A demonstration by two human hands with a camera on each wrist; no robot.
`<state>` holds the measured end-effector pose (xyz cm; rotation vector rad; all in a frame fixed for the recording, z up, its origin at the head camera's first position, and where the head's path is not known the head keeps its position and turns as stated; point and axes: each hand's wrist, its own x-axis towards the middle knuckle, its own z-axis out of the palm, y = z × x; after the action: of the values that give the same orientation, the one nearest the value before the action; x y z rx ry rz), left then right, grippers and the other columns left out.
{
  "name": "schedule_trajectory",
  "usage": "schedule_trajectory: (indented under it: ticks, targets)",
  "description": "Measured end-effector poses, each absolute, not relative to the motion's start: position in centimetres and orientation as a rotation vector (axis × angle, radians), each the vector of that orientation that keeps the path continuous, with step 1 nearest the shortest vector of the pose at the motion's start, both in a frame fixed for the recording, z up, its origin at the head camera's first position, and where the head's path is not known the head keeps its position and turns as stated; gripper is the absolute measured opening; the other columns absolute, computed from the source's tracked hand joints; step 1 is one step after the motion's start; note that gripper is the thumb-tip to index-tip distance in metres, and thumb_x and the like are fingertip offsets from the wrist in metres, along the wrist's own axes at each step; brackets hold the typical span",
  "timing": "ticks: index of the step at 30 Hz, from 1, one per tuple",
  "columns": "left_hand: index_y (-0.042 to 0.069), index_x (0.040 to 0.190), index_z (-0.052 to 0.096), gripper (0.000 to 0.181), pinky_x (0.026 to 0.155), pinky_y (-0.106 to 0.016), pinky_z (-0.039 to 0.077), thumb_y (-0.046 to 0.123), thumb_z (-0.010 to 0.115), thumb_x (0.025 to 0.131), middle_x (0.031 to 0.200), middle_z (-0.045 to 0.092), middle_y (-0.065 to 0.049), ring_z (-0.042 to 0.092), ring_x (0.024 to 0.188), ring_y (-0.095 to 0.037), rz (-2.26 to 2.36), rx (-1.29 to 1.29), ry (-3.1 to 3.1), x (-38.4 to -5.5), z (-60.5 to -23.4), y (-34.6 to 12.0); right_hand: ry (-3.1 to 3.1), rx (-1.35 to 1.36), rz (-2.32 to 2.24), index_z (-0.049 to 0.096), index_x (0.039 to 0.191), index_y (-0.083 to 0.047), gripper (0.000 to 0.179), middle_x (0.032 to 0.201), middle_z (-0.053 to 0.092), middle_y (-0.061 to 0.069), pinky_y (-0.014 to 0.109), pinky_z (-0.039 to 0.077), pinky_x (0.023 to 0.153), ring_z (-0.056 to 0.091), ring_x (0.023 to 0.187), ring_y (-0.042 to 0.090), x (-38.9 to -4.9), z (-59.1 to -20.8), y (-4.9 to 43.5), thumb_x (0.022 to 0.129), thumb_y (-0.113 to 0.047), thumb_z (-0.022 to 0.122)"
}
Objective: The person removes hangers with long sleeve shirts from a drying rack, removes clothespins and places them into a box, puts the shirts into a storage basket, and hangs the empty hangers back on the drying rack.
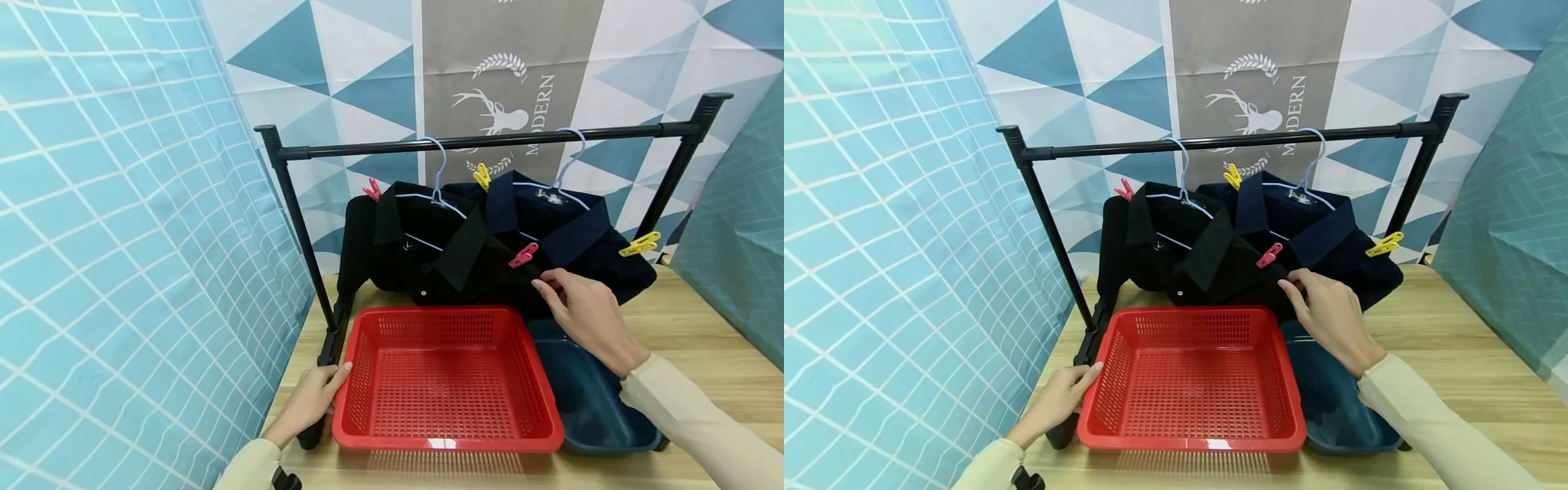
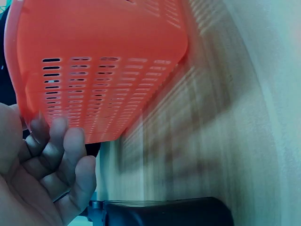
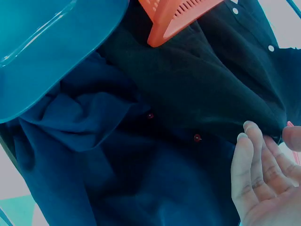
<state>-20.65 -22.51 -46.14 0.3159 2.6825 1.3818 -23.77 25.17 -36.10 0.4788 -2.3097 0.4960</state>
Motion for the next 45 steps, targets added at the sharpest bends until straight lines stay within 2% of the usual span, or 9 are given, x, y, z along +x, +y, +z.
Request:
schedule_trajectory:
  ticks: [13, 19, 22, 25, 28, 33, 36, 42, 45]
  targets:
    - [-0.002, 0.098, 0.068, 0.057, 0.053, -0.031, 0.058, 0.048, 0.044, 0.11, 0.076, 0.07, -0.006, 0.072, 0.062, -0.02, 1.432, 0.307, 2.646, -20.5, -46.3, -22.4, -2.284, 0.502, 0.465, 0.07, 0.083, -0.014, 0.019, 0.062, 0.051, -0.007, 0.032, 0.037, 0.051, 0.046, 0.055, 0.011, -25.0, -35.2, 24.7, 0.098, -0.026, 0.072]
    - [-0.001, 0.096, 0.068, 0.057, 0.052, -0.031, 0.057, 0.049, 0.043, 0.11, 0.073, 0.069, -0.004, 0.071, 0.06, -0.02, 1.414, 0.314, 2.661, -20.5, -46.4, -22.4, -2.286, 0.497, 0.491, 0.068, 0.094, -0.01, 0.015, 0.068, 0.058, -0.002, 0.035, 0.042, 0.054, 0.052, 0.058, 0.014, -25.4, -35.1, 24.6, 0.097, -0.023, 0.073]
    - [-0.001, 0.096, 0.068, 0.058, 0.052, -0.031, 0.057, 0.049, 0.042, 0.11, 0.073, 0.069, -0.003, 0.07, 0.059, -0.02, 1.395, 0.327, 2.678, -20.6, -46.5, -22.4, -2.297, 0.504, 0.482, 0.068, 0.098, -0.009, 0.013, 0.067, 0.056, -0.003, 0.035, 0.042, 0.054, 0.051, 0.058, 0.014, -25.7, -35.1, 24.7, 0.099, -0.022, 0.071]
    - [-0.001, 0.097, 0.069, 0.06, 0.051, -0.031, 0.057, 0.05, 0.041, 0.11, 0.073, 0.07, -0.003, 0.07, 0.058, -0.019, 1.384, 0.341, 2.688, -20.6, -46.5, -22.5, -2.299, 0.548, 0.438, 0.064, 0.089, -0.011, 0.014, 0.063, 0.048, -0.005, 0.034, 0.038, 0.054, 0.046, 0.055, 0.013, -26.0, -35.1, 24.9, 0.1, -0.017, 0.069]
    - [-0.001, 0.096, 0.07, 0.061, 0.051, -0.033, 0.057, 0.051, 0.04, 0.11, 0.073, 0.07, -0.003, 0.07, 0.057, -0.018, 1.375, 0.353, 2.705, -20.6, -46.6, -22.4, -2.294, 0.601, 0.405, 0.056, 0.079, -0.015, 0.024, 0.06, 0.039, -0.007, 0.032, 0.035, 0.052, 0.041, 0.052, 0.011, -26.3, -35.0, 24.9, 0.1, -0.013, 0.068]
    - [0.002, 0.094, 0.07, 0.06, 0.051, -0.035, 0.057, 0.052, 0.04, 0.109, 0.071, 0.07, -0.001, 0.069, 0.056, -0.018, 1.369, 0.341, 2.738, -20.6, -46.8, -22.3, -2.312, 0.621, 0.435, 0.053, 0.073, -0.018, 0.031, 0.057, 0.035, -0.009, 0.029, 0.032, 0.05, 0.038, 0.051, 0.009, -26.2, -34.6, 24.5, 0.101, -0.018, 0.066]
    - [0.002, 0.094, 0.07, 0.062, 0.052, -0.034, 0.057, 0.054, 0.041, 0.108, 0.071, 0.069, 0.0, 0.069, 0.055, -0.017, 1.364, 0.322, 2.751, -20.5, -46.9, -22.4, -2.3, 0.629, 0.438, 0.055, 0.075, -0.019, 0.029, 0.058, 0.036, -0.01, 0.029, 0.032, 0.05, 0.038, 0.051, 0.008, -26.3, -34.6, 24.4, 0.101, -0.02, 0.067]
    - [0.0, 0.097, 0.07, 0.063, 0.052, -0.034, 0.057, 0.055, 0.041, 0.108, 0.072, 0.069, -0.001, 0.069, 0.056, -0.018, 1.379, 0.338, 2.743, -20.5, -46.9, -22.4, -2.24, 0.682, 0.403, 0.059, 0.091, -0.013, 0.013, 0.059, 0.036, -0.011, 0.028, 0.033, 0.05, 0.038, 0.05, 0.007, -26.6, -34.4, 24.4, 0.1, -0.011, 0.068]
    - [0.0, 0.096, 0.07, 0.063, 0.051, -0.033, 0.057, 0.054, 0.041, 0.108, 0.071, 0.07, 0.0, 0.069, 0.056, -0.018, 1.378, 0.355, 2.741, -20.5, -47.0, -22.4, -2.253, 0.713, 0.397, 0.059, 0.092, -0.012, 0.011, 0.059, 0.035, -0.011, 0.027, 0.032, 0.048, 0.036, 0.049, 0.006, -26.6, -34.1, 24.3, 0.099, -0.009, 0.067]
